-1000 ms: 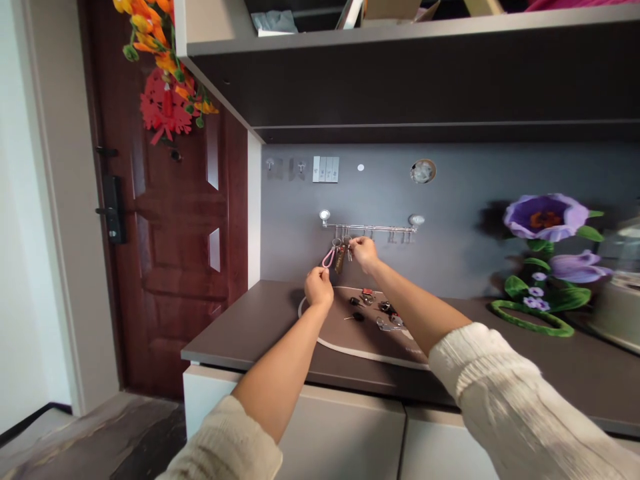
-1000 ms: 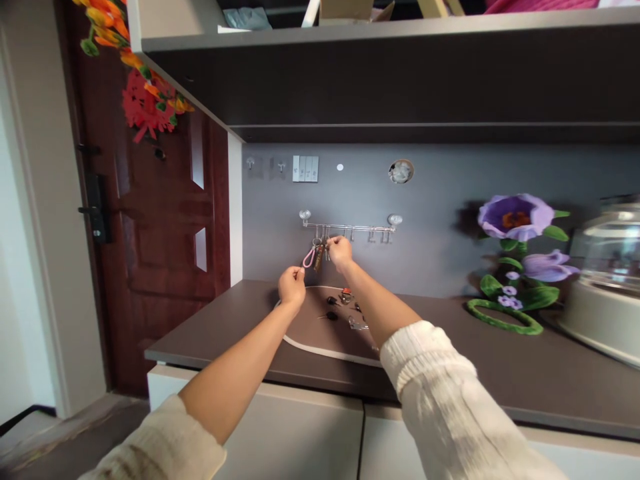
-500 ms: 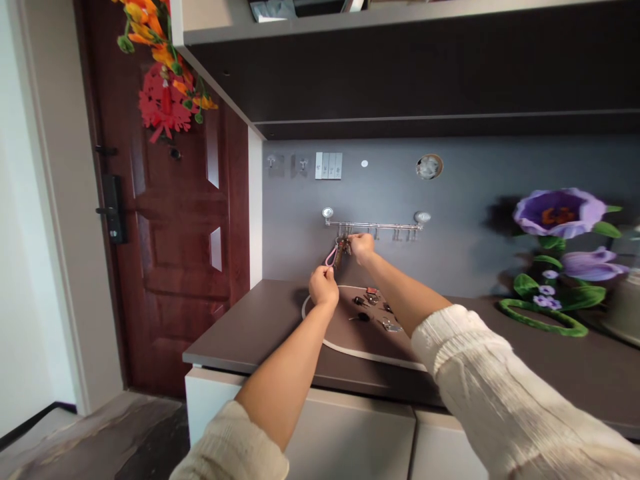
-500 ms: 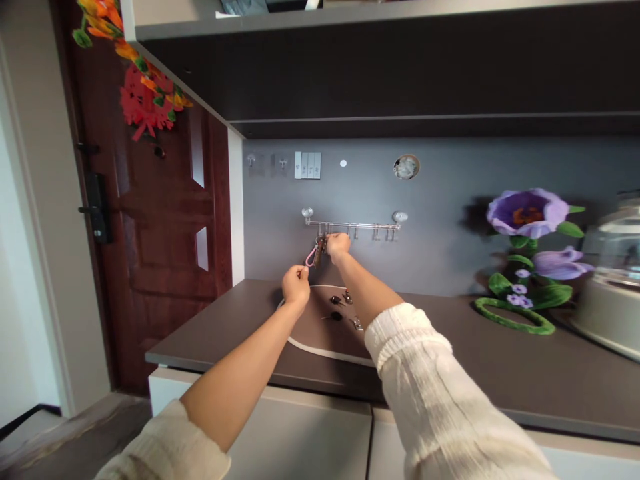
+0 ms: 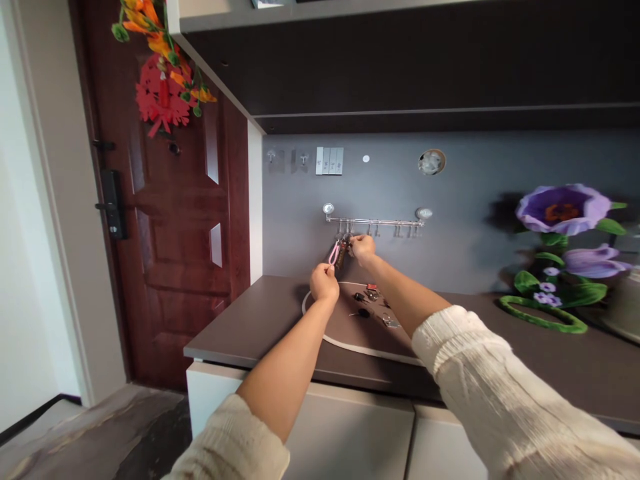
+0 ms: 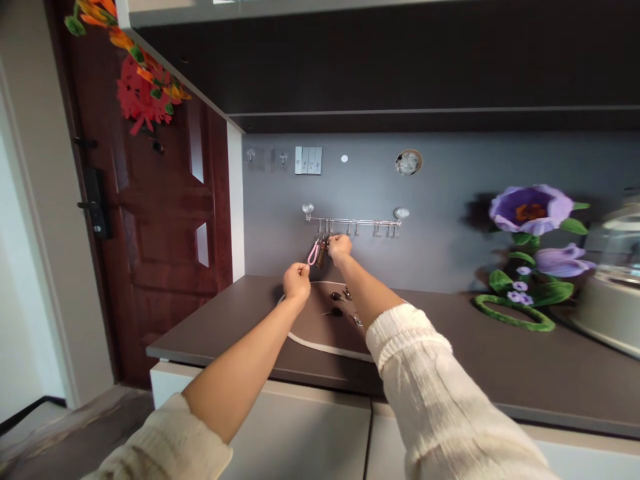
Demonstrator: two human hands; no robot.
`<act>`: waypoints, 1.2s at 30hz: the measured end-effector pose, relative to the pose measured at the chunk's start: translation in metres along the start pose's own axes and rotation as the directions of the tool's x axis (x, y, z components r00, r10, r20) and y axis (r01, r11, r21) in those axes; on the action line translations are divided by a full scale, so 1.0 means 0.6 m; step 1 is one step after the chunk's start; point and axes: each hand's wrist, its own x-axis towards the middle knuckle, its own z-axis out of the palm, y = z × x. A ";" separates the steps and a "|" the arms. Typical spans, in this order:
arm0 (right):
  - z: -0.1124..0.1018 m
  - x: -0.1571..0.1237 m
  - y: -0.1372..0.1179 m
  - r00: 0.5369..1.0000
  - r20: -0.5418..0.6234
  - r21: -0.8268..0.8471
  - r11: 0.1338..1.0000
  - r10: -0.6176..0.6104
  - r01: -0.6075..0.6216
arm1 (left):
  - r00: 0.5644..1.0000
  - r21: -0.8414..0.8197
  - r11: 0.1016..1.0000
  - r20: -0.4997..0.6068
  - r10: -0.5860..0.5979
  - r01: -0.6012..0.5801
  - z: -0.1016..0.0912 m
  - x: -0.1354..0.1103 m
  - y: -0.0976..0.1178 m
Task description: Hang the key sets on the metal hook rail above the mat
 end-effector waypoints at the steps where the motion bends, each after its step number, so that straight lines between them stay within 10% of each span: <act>1: 0.000 -0.001 0.000 1.000 -0.010 0.000 1.000 0.020 -0.020 | 1.000 0.006 1.000 0.013 -0.009 0.009 0.000 0.000 0.000; 21: -0.094 -0.078 0.008 0.992 0.120 0.097 0.995 -0.045 0.033 | 0.969 -0.257 0.966 0.232 0.088 -0.026 0.008 -0.001 -0.011; 29: -0.157 -0.161 0.042 0.954 0.287 0.046 0.996 -0.087 0.076 | 0.872 -0.258 0.966 0.465 0.153 -0.032 -0.010 -0.022 0.005; 36: -0.188 -0.202 0.062 0.872 0.445 -0.187 0.931 -0.203 0.312 | 0.684 -0.230 0.957 0.671 0.286 -0.175 -0.014 -0.027 -0.002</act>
